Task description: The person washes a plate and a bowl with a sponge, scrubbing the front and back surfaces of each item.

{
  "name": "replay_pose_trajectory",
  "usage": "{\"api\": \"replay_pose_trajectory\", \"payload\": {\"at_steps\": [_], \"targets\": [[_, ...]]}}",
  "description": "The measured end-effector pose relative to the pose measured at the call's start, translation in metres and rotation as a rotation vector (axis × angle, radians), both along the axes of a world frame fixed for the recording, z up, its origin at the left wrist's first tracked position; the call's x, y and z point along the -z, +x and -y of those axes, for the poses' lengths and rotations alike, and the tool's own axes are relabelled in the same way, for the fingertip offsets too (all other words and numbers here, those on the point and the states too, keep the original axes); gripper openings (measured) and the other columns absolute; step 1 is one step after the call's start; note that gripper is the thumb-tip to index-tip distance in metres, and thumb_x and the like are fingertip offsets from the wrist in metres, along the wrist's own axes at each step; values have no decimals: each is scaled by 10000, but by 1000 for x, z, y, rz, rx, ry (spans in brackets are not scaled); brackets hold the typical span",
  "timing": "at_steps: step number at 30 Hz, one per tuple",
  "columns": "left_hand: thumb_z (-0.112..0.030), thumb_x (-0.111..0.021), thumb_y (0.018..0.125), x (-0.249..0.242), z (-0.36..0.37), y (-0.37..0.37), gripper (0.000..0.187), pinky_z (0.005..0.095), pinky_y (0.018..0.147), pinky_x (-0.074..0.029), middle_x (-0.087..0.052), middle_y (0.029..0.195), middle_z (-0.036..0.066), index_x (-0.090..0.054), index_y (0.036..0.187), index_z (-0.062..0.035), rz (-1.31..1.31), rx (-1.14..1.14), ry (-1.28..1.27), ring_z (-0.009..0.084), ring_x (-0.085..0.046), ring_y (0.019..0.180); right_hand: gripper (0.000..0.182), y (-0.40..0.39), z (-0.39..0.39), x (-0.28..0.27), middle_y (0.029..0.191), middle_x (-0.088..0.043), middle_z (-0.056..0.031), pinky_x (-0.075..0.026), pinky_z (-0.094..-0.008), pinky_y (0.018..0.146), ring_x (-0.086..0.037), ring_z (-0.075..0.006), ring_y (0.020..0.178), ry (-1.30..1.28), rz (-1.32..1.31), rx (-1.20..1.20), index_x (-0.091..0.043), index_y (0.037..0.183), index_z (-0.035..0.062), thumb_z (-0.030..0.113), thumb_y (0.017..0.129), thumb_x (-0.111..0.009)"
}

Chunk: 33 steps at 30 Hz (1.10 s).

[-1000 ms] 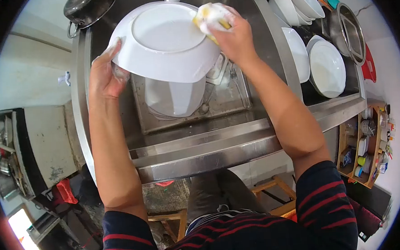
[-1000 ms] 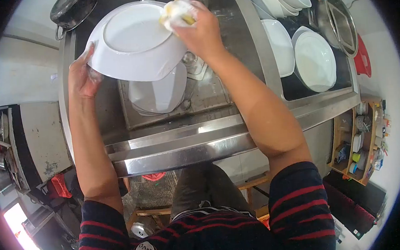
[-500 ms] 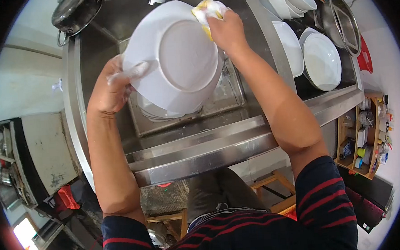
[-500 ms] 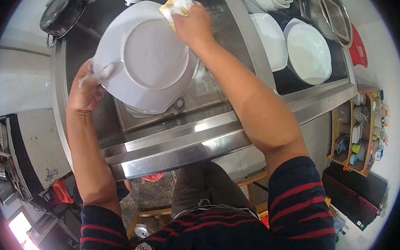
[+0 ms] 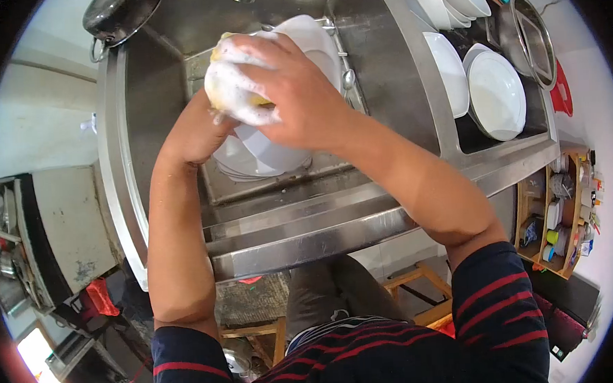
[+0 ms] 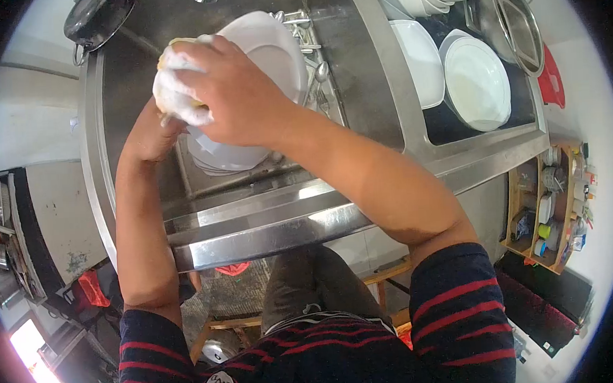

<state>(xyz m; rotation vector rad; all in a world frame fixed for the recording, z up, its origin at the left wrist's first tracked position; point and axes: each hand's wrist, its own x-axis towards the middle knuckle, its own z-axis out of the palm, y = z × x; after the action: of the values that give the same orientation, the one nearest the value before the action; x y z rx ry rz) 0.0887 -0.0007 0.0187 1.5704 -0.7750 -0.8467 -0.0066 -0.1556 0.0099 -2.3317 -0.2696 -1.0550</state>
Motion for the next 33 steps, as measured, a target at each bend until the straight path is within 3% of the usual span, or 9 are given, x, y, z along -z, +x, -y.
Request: {"api": "replay_pose_trajectory", "payload": {"at_steps": [7,10,13,15,18,21,27,29,33], "targets": [[-163,-677,782,0,6,13,377,287,694,-483,-649,903,18,-636,1140,-50,-45,98,119,109,-567,776,495,5,42,8,1245,-556,-219,-430,-418,957,-547,-371,1117,-53,79,132,-588,1192,-13,165,739,-679],[-181,-692,792,-2,6,12,384,285,726,-483,-664,895,23,-643,1144,-35,-58,6,90,110,-580,771,336,8,66,16,1138,-589,-253,-435,-439,937,-557,-414,1078,120,169,310,-612,1092,-33,89,779,-623],[-206,-692,812,-19,3,7,383,288,766,-489,-675,917,40,-636,1135,-7,-132,-58,23,135,-612,795,328,9,84,17,1090,-608,-239,-460,-412,907,-586,-382,1053,371,-44,289,-624,1065,-43,85,763,-641],[-202,-683,820,-12,3,14,386,290,784,-491,-676,936,54,-628,1143,2,-182,-143,-58,150,-624,821,440,11,89,23,1139,-620,-233,-462,-389,909,-606,-354,1033,639,-374,616,-600,1167,-38,189,793,-640],[-171,-662,829,-9,2,21,379,293,811,-493,-670,982,79,-615,1158,10,-266,-283,-196,174,-635,876,411,14,92,30,1052,-660,-223,-481,-371,864,-640,-324,972,810,-259,554,-613,1136,-53,206,817,-619],[-129,-634,840,-10,-2,27,362,287,829,-488,-648,1064,98,-598,1166,23,-334,-316,-319,177,-617,960,417,15,86,29,1068,-652,-208,-476,-363,866,-634,-293,994,606,-260,673,-604,1142,-50,194,804,-628],[-114,-598,877,-14,-3,37,372,330,866,-512,-611,1146,123,-540,1213,34,-329,-526,-361,216,-610,1043,386,8,54,20,1063,-632,-190,-471,-362,869,-626,-284,986,592,-200,554,-599,1097,-31,175,775,-652],[-69,-610,865,-23,0,32,315,317,866,-500,-633,1105,118,-586,1163,31,-375,-718,-417,201,-615,1005,391,7,40,14,1090,-601,-182,-470,-367,865,-613,-297,993,615,-202,532,-587,1092,-12,178,761,-668],[-59,-602,867,-19,-5,41,340,349,880,-497,-611,1155,128,-554,1189,40,-415,-694,-501,235,-605,1038,406,-1,8,2,1092,-503,-197,-426,-422,923,-511,-370,1054,440,-112,364,-540,1082,7,125,719,-676]]}}
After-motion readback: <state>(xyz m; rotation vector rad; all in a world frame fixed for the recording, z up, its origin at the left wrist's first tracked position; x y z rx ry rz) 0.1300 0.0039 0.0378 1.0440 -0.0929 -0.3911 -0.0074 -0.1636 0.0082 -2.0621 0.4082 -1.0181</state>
